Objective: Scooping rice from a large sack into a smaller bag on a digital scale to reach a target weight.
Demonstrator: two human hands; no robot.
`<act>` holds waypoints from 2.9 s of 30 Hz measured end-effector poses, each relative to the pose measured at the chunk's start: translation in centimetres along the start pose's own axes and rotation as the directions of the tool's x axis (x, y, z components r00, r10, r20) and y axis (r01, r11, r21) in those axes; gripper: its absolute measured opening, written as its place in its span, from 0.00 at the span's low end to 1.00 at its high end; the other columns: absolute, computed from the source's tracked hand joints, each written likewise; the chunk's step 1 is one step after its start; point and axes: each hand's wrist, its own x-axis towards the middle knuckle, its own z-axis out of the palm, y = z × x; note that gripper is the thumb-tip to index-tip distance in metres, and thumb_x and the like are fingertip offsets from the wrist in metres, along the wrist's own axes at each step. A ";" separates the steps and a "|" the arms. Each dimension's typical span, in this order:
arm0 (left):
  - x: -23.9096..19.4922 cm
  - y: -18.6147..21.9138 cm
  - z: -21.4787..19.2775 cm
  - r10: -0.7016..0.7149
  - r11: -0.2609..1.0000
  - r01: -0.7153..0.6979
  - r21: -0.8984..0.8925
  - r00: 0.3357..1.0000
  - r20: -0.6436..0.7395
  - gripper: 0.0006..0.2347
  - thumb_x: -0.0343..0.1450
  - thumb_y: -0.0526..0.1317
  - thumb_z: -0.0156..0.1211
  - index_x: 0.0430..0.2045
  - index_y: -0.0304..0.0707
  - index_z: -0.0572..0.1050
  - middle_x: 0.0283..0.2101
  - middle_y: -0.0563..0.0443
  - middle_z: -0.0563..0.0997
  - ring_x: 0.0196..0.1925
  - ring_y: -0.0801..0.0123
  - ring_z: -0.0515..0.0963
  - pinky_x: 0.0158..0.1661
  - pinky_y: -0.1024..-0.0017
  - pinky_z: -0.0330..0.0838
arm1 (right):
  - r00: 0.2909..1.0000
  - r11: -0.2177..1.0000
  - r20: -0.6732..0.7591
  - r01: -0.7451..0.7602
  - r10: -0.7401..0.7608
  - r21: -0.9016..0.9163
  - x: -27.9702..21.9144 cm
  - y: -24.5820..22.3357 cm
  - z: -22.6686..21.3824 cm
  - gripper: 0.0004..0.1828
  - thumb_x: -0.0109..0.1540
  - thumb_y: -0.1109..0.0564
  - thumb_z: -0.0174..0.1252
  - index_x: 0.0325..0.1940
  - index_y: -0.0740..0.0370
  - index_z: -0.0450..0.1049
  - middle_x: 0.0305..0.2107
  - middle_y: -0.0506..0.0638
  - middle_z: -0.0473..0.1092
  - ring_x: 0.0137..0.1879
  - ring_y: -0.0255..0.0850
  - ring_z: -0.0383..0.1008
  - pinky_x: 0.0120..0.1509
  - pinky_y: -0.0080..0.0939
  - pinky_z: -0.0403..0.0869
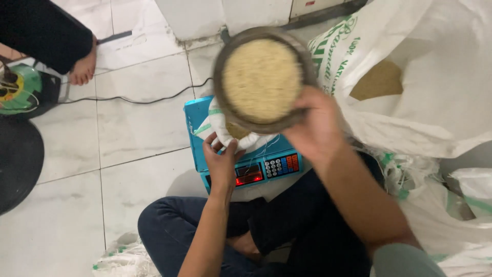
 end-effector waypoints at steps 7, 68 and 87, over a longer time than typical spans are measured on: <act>0.2 0.9 1.5 -0.092 0.969 0.090 -0.231 0.996 0.001 0.28 0.68 0.31 0.60 0.61 0.24 0.54 0.43 0.39 0.65 0.43 0.52 0.78 0.42 0.55 0.84 | 0.944 0.870 0.126 0.330 -0.305 -0.367 7.9 6.6 -4.9 0.50 0.44 0.72 0.44 0.74 0.63 0.50 0.60 0.58 0.62 0.67 0.52 0.62 0.72 0.55 0.65; 1.5 2.2 0.2 -0.103 0.980 0.121 -0.157 0.988 0.116 0.16 0.72 0.36 0.53 0.53 0.25 0.68 0.39 0.40 0.75 0.35 0.67 0.76 0.36 0.71 0.78 | 0.731 0.380 0.522 0.678 -0.439 -0.630 9.2 5.6 -6.6 0.40 0.49 0.73 0.34 0.67 0.65 0.57 0.62 0.60 0.61 0.70 0.51 0.61 0.77 0.46 0.59; 1.7 1.4 0.3 -0.091 0.992 0.092 -0.083 0.996 0.024 0.21 0.71 0.37 0.58 0.57 0.24 0.64 0.38 0.40 0.71 0.35 0.57 0.81 0.36 0.58 0.85 | 0.635 0.355 0.635 0.773 -0.440 -0.527 10.2 6.1 -7.6 0.38 0.55 0.70 0.35 0.71 0.58 0.58 0.65 0.58 0.59 0.72 0.57 0.55 0.76 0.70 0.54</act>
